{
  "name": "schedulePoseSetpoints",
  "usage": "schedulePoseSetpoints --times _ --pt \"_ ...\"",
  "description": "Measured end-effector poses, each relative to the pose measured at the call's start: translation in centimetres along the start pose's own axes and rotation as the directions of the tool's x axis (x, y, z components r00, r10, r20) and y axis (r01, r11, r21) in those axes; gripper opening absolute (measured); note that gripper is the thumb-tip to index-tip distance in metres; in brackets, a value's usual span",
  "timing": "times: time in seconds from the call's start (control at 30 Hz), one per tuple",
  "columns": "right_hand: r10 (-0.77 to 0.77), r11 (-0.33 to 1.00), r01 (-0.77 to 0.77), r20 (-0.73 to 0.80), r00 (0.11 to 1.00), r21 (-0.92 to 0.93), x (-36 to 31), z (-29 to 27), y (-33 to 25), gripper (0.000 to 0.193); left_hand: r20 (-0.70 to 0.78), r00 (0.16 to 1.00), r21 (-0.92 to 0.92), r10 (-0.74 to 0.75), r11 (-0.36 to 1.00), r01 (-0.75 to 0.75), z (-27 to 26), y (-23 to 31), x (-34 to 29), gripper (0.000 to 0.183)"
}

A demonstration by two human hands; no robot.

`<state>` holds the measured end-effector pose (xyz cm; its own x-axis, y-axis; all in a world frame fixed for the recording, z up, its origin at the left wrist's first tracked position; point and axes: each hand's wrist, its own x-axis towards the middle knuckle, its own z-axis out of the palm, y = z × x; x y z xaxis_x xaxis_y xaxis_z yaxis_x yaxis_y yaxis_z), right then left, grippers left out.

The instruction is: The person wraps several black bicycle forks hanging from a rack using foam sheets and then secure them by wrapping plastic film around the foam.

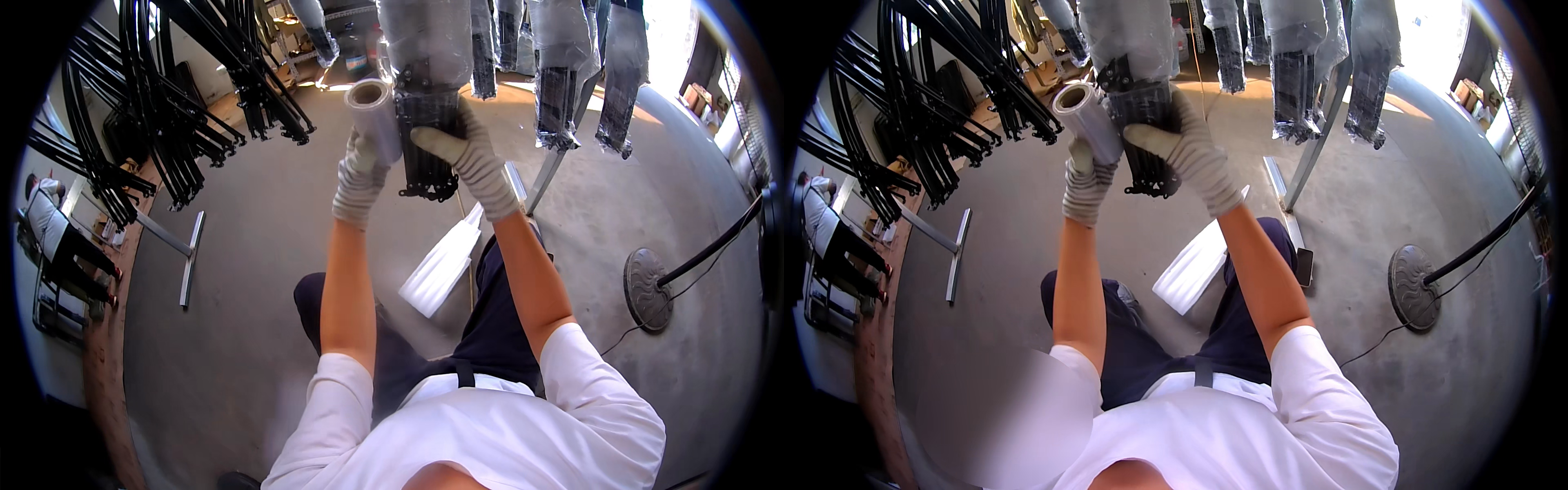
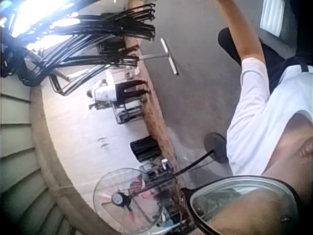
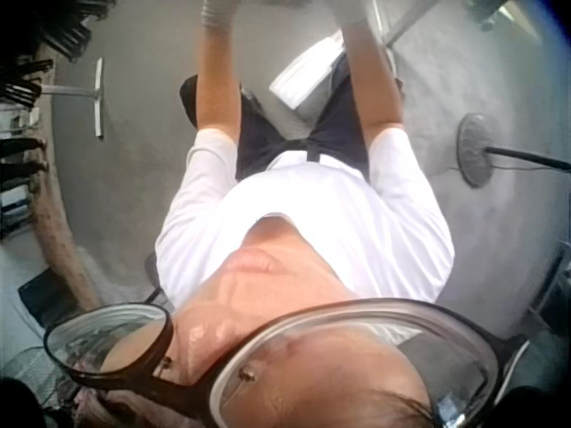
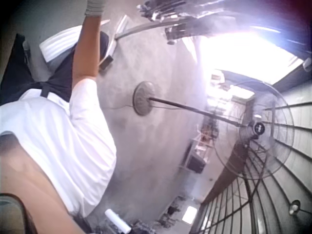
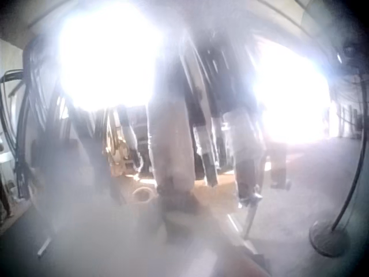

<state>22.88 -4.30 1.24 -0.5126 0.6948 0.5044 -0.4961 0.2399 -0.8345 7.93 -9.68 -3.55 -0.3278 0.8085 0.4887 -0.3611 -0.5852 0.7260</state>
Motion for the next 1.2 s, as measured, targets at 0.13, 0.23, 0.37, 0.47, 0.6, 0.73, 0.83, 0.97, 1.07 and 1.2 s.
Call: schedulePoseSetpoints --times 0.13,0.23,0.37,0.47,0.6,0.73,0.83,0.97,1.07,1.2 --pt "-0.683 0.621 0.4 -0.216 0.697 -0.674 -2.9 1.8 -1.0 0.042 0.018 0.999 0.017 0.042 0.999 -0.043 -0.4 0.2 -0.4 0.059" --pt "-0.451 0.765 0.367 -0.033 0.892 -0.53 -3.5 3.1 -2.3 0.04 0.109 0.994 0.113 0.008 0.993 -0.02 1.1 0.8 0.3 0.049" --pt "-0.375 0.813 0.254 -0.137 0.917 -0.525 -2.9 4.5 -2.3 0.036 0.415 0.859 -0.649 -0.301 0.563 0.511 2.5 1.6 2.1 0.04" --pt "-0.25 0.933 0.183 -0.19 0.949 -0.31 -2.3 4.4 -0.8 0.034 0.266 0.959 -0.137 -0.101 0.981 0.141 3.3 1.6 1.1 0.038" --pt "-0.18 0.976 0.164 -0.106 0.978 -0.141 -1.5 3.3 0.4 0.037 0.261 0.927 0.734 0.27 0.568 -0.372 3.3 0.8 -0.4 0.044" --pt "-0.185 0.982 0.181 -0.086 0.979 -0.046 -1.9 2.7 0.3 0.044 0.367 0.913 0.631 0.18 0.673 -0.386 2.7 3.0 -1.4 0.042" --pt "-0.169 0.986 0.166 -0.126 0.978 -0.033 -2.3 2.5 1.1 0.047 0.121 0.986 0.196 0.114 0.971 -0.137 -2.5 3.4 0.9 0.038" --pt "-0.023 0.998 0.027 -0.068 0.997 0.058 -3.3 1.3 1.6 0.047 0.231 0.971 0.277 -0.065 0.961 -0.002 0.0 1.8 5.7 0.055" --pt "0.028 0.993 -0.029 0.016 0.999 0.114 -4.0 0.2 1.4 0.05 0.306 0.928 0.201 -0.213 0.967 0.156 -0.5 -1.6 10.0 0.066" --pt "0.02 0.96 -0.027 0.025 0.999 0.279 -5.7 -0.8 1.9 0.055 0.265 0.881 0.008 -0.392 0.914 0.405 2.5 -2.4 11.5 0.057"
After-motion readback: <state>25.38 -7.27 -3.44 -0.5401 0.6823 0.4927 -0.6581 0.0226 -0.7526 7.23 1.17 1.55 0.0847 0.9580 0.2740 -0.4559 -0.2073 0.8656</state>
